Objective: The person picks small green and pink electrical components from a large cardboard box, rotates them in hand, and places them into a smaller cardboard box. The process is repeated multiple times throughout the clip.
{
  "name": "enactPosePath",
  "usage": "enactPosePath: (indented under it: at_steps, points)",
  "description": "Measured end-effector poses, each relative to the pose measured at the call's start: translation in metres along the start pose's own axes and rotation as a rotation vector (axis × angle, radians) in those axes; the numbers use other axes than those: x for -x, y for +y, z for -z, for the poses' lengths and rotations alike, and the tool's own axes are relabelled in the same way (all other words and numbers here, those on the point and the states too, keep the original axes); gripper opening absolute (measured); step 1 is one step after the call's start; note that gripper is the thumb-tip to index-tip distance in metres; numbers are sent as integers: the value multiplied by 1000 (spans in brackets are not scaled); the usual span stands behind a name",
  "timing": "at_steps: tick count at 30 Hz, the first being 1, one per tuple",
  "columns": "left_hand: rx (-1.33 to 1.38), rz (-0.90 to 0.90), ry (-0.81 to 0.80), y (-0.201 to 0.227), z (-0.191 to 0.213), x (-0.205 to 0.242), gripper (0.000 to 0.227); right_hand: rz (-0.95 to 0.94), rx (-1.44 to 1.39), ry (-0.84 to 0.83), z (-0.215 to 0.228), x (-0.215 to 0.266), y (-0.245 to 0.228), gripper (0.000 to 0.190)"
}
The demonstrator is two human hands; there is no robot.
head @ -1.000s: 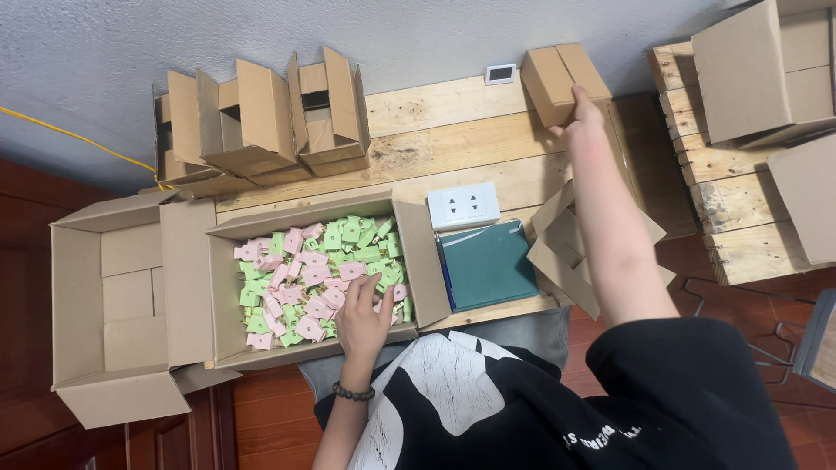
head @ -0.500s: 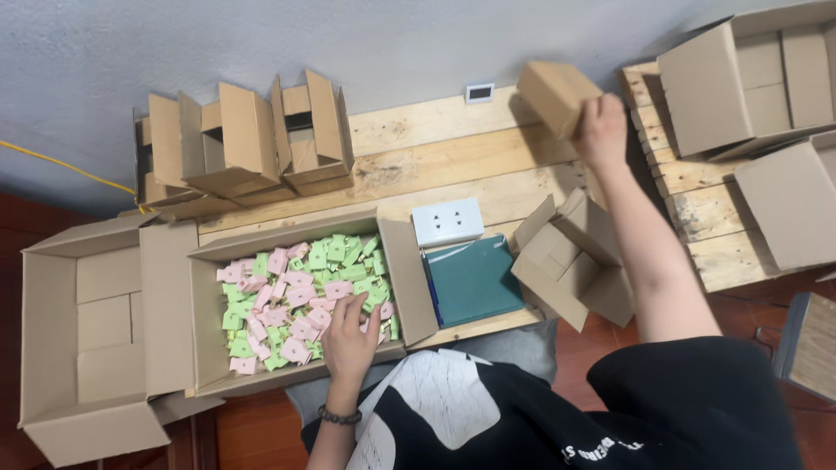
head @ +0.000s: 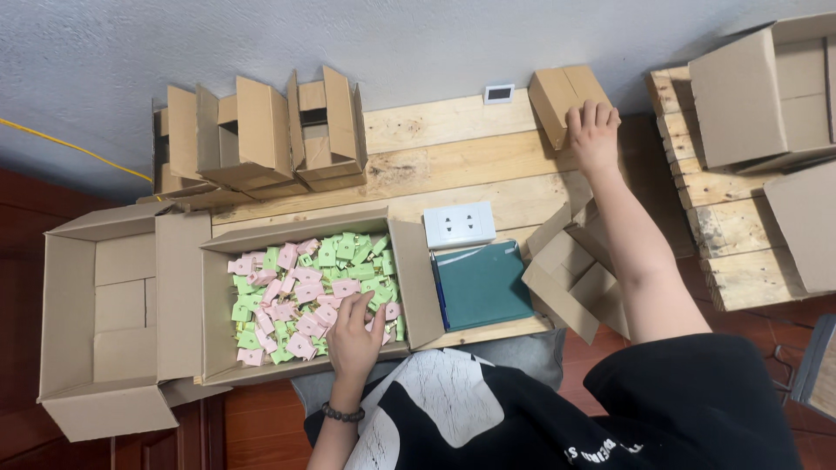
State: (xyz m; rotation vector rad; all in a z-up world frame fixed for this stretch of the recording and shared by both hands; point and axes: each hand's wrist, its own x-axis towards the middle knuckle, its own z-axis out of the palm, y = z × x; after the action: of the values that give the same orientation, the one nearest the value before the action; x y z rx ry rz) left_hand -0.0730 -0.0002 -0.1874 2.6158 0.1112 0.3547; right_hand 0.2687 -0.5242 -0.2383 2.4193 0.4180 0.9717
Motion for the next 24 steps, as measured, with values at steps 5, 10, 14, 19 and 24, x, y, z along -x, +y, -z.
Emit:
enactPosePath:
  at_steps: [5,10,14,19,24]
  points:
    - [47,-9,25,-3,-4,3,28,32,-180,-443,4,13,2,51]
    - [216,-39,0,-8,5,4,32,-371,-825,-990,114,-30,32,91]
    - [611,133,19,8,38,-7,37,-547,-941,-730,201,19,50,75]
    - [773,51,1,39,73,-29,38,-698,-967,-1177,253,83,35,86]
    - [892,-151,-21,78,95,-46,36,-902,-916,-1024,271,124,12,71]
